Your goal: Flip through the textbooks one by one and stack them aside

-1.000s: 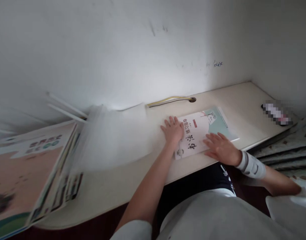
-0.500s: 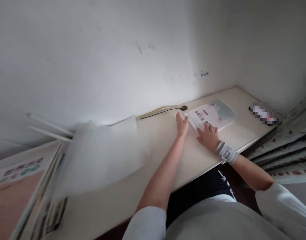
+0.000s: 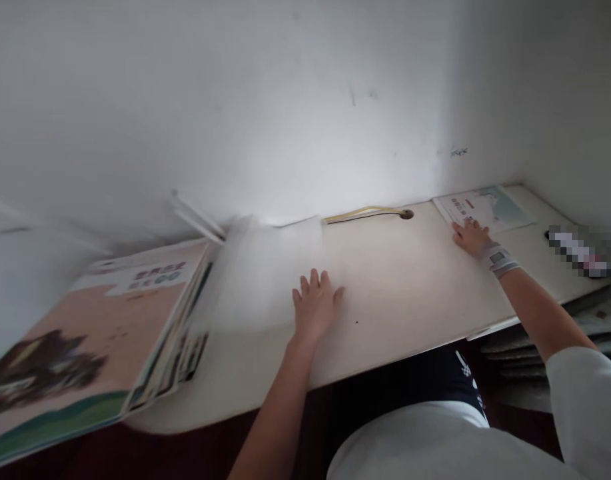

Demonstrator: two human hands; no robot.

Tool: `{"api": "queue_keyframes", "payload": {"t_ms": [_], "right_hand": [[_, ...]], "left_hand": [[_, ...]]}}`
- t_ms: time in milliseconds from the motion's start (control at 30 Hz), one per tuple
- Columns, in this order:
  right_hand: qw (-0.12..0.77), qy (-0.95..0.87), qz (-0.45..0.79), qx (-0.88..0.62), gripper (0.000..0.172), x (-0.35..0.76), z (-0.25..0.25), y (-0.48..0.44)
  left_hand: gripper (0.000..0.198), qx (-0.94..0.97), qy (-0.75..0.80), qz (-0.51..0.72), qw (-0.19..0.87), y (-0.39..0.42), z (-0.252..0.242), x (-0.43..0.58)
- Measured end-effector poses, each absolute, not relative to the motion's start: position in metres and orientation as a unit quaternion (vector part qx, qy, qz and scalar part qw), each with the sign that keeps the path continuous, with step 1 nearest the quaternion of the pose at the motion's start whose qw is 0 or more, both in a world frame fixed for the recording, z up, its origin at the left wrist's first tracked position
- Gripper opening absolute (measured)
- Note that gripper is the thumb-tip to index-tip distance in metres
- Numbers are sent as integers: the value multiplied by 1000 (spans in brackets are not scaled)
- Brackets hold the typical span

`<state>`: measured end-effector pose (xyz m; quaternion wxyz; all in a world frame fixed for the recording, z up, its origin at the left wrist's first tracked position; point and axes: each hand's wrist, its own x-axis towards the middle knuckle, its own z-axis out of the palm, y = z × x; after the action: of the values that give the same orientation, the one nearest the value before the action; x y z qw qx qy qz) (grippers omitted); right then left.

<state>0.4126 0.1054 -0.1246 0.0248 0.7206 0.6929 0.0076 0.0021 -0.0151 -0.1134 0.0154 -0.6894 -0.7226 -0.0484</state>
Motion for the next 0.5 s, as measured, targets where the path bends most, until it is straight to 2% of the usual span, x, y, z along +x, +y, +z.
{"api": "queue_keyframes", "payload": {"t_ms": [100, 333, 500], "right_hand": [[25, 692, 42, 720, 50, 412, -131, 107], [-31, 756, 175, 630, 47, 361, -145, 77], [-119, 827, 110, 538, 42, 315, -159, 30]], "left_hand": [[56, -666, -746, -11, 1, -17, -120, -2], [40, -661, -748, -57, -27, -21, -112, -6], [35, -667, -738, -87, -56, -29, -91, 6]]}}
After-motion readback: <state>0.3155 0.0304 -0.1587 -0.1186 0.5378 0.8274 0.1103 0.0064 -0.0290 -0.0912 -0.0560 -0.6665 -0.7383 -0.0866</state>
